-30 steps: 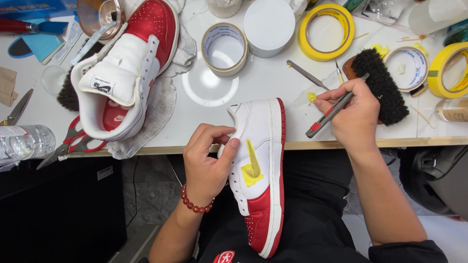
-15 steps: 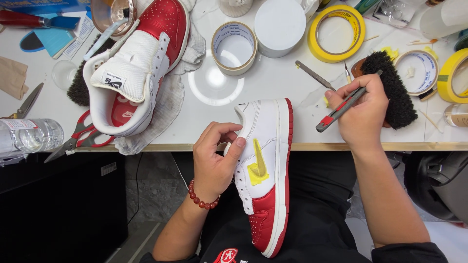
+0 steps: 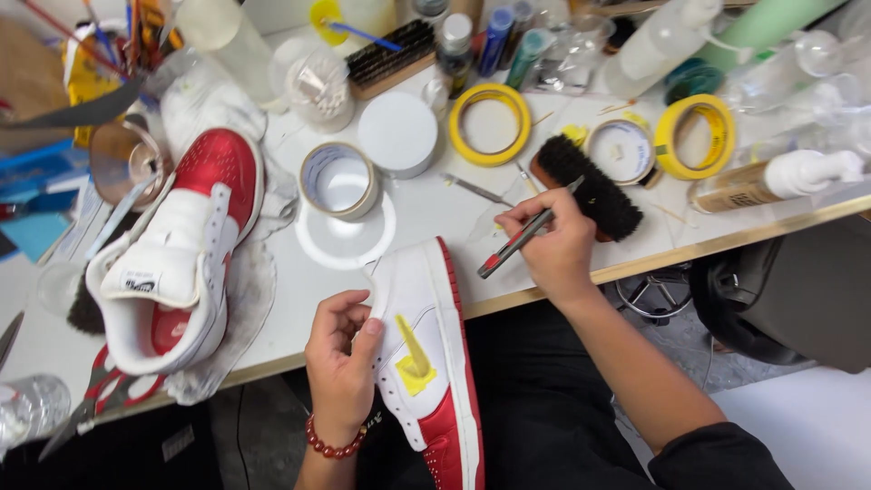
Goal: The person customizes a sneaker by cutting yellow paper with a utility knife while holding the shoe, then peeling the cut paper from the shoe. The person then picks up a roll of tape and pulls a length from it.
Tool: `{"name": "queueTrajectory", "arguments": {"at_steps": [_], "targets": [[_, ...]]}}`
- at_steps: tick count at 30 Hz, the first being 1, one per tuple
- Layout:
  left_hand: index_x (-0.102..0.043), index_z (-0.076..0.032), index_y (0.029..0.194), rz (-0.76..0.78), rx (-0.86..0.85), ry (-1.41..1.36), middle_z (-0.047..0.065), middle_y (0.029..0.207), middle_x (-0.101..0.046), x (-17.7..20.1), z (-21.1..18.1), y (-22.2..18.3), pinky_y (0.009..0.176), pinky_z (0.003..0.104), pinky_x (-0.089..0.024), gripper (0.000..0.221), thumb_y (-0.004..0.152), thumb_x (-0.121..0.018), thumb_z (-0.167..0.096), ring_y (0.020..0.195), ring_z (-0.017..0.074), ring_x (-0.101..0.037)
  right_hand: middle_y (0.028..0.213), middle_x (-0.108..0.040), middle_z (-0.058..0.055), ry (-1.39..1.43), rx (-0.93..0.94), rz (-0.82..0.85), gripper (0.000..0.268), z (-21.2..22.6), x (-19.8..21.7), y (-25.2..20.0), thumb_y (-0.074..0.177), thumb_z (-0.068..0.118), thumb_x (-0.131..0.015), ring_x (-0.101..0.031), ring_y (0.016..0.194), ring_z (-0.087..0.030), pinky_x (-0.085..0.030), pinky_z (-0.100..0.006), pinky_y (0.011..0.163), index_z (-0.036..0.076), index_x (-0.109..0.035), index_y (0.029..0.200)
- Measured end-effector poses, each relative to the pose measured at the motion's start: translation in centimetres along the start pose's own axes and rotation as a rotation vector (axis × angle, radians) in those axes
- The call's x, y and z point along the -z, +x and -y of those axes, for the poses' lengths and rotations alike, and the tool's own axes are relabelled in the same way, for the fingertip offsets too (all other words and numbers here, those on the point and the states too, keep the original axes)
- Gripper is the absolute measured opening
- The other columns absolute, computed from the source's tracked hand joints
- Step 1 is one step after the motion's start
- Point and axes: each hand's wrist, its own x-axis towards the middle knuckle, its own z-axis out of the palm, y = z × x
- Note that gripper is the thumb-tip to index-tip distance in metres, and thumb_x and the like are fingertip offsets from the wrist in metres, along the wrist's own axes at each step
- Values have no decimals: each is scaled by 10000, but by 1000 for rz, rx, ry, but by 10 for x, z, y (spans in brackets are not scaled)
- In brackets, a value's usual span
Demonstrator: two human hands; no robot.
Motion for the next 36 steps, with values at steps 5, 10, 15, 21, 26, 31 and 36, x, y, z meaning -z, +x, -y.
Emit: {"name": "queueTrajectory", "arguments": {"at_steps": [5, 10, 15, 21, 26, 31, 36], "targets": [[-390, 4, 1494, 190, 142, -153, 164, 1013, -719, 5, -13, 10, 801, 276, -511, 557, 965, -547, -71, 901, 162, -653, 804, -720, -69, -188, 133, -101, 223, 11, 6, 0, 833, 25, -866, -698, 705, -121, -561, -274, 649, 28, -658, 911], [-261, -37, 1595, 346, 164, -168, 299, 1169, -735, 16, 1, 26, 950, 361, -501, 742, 914, -544, -117, 1077, 276, -712, 827, -719, -86, -194, 259, -131, 173, 18, 14, 4, 853, 9, -812, -734, 746, -194, -557, -293, 639, 32, -678, 958], [-188, -130, 1615, 433, 247, 30, 332, 1232, -701, 24, 17, 48, 1050, 440, -424, 966, 777, -663, -201, 1210, 371, -677, 794, -724, -77, -186, 193, -67, 137, 14, 17, 3, 849, 34, -799, -741, 718, -221, -558, -320, 612, 46, -676, 911], [-217, -105, 1601, 423, 155, 99, 324, 1369, -598, 38, 69, 67, 1098, 516, -400, 966, 772, -694, -239, 1288, 412, -606, 896, -746, -107, -86, 184, -50, 180, 5, 18, 1, 893, -1, -751, -755, 836, -272, -594, -339, 690, 33, -580, 937], [-248, -115, 1596, 359, 204, 140, 324, 1357, -618, 35, 70, 71, 1102, 525, -406, 953, 764, -697, -235, 1267, 427, -627, 920, -726, -125, -91, 197, -32, 223, 8, 24, 2, 844, -109, -638, -751, 839, -284, -600, -350, 706, 27, -593, 1015], [-273, -103, 1596, 358, 161, 68, 353, 1295, -655, 37, 75, 63, 1098, 493, -415, 924, 781, -694, -220, 1262, 411, -638, 870, -694, -116, -147, 232, -66, 311, 17, 24, 2, 815, -150, -611, -716, 804, -296, -560, -374, 681, 33, -649, 1064], [-319, -107, 1571, 357, 162, -63, 302, 1253, -683, 10, 14, 33, 1015, 406, -465, 821, 826, -662, -158, 1154, 314, -675, 847, -639, -130, -189, 363, -197, 262, 14, 15, 7, 709, -99, -659, -659, 816, -345, -524, -391, 701, 48, -564, 904]]}}
